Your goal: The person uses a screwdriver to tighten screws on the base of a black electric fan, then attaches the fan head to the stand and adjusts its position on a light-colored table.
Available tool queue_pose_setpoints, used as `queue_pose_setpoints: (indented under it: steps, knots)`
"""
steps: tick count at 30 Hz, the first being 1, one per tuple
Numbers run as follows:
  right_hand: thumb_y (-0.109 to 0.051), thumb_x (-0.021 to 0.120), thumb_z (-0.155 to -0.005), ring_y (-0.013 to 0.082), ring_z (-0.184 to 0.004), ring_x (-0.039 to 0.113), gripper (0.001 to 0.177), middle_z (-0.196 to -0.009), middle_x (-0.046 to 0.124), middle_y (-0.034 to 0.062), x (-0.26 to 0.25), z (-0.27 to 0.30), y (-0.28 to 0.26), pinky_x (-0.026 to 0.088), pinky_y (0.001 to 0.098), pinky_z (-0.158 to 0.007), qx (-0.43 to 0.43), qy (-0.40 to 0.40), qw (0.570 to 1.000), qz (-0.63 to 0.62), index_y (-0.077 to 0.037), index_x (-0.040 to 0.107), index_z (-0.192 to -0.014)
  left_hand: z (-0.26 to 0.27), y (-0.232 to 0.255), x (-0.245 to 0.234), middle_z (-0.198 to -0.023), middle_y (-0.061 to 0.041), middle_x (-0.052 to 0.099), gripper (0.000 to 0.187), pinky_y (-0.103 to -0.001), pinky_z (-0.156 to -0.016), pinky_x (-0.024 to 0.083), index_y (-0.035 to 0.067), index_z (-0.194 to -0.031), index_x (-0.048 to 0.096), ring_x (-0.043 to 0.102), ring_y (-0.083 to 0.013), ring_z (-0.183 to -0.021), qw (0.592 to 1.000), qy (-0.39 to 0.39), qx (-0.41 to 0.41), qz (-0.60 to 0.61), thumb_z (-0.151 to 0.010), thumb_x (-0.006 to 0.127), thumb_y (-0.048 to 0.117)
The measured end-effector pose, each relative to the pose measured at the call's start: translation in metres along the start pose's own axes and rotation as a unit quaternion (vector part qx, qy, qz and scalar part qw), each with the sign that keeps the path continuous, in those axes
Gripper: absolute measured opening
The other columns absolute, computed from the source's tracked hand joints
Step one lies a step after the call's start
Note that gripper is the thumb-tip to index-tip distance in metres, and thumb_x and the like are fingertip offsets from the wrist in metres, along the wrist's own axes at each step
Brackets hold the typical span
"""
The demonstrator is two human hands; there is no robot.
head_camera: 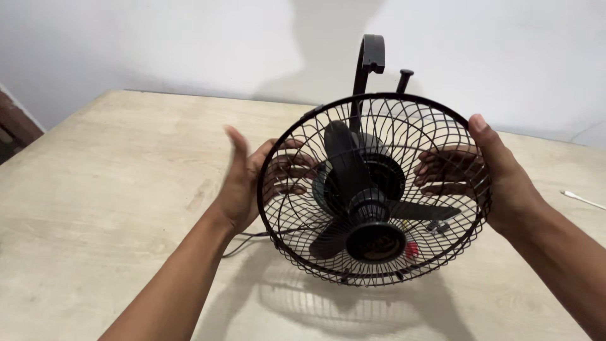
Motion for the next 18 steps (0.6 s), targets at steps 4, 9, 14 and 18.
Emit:
queue_pose_setpoints:
  steps: [4,9,14,18]
  knots:
    - [-0.076,0.034,-0.088,0.0400,-0.092,0.076,0.090,-0.097,0.074,0.0267,0.000,0.002,0.003,0.061,0.0553,-0.089,0.012,0.013,1.000,-0.005,0.004,0.067,-0.113,-0.027,-0.086,-0.087,-0.119,-0.014,0.069,0.073,-0.040,-0.092,0.053,0.000,-0.135,0.060,0.064,-0.0249,-0.110,0.976,0.028,-0.069,-0.205,-0.084,0.064,0.052]
    - [-0.078,0.034,-0.086,0.0397,-0.096,0.075,0.094,-0.100,0.075,0.0259,-0.004,-0.002,0.003,0.060,0.0568,-0.092,-0.001,0.001,1.000,0.000,0.004,0.068,-0.116,0.024,-0.176,-0.098,-0.124,-0.018,0.066,0.055,-0.046,-0.100,0.051,0.005,-0.127,0.063,0.062,-0.0359,-0.119,0.544,-0.122,0.371,-0.742,-0.083,0.071,0.035]
    - [-0.082,0.035,-0.084,0.0405,-0.100,0.075,0.100,-0.103,0.077,0.0247,-0.005,-0.008,0.000,0.059,0.0569,-0.096,-0.052,-0.065,0.996,0.014,0.006,0.069,-0.119,-0.010,-0.180,-0.117,-0.113,-0.005,0.075,0.027,-0.038,-0.095,0.056,0.012,-0.123,0.070,0.069,-0.0210,-0.108,0.787,-0.130,0.112,-0.592,-0.107,0.063,0.033]
    - [-0.084,0.038,-0.082,0.0431,-0.095,0.077,0.103,-0.100,0.076,0.0268,-0.016,-0.011,0.000,0.061,0.0619,-0.089,-0.066,-0.067,0.995,0.031,0.006,0.069,-0.119,-0.051,-0.104,-0.118,-0.093,-0.002,0.078,0.033,-0.035,-0.083,0.057,0.009,-0.109,0.079,0.074,-0.0137,-0.089,0.813,-0.102,-0.082,-0.567,-0.089,0.068,0.033]
Point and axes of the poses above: each hand's wrist, its own z-axis away from the middle knuckle, its own x-axis out of the palm, y = z × x, the point moved 7 cm from there along -z, towards the middle knuckle
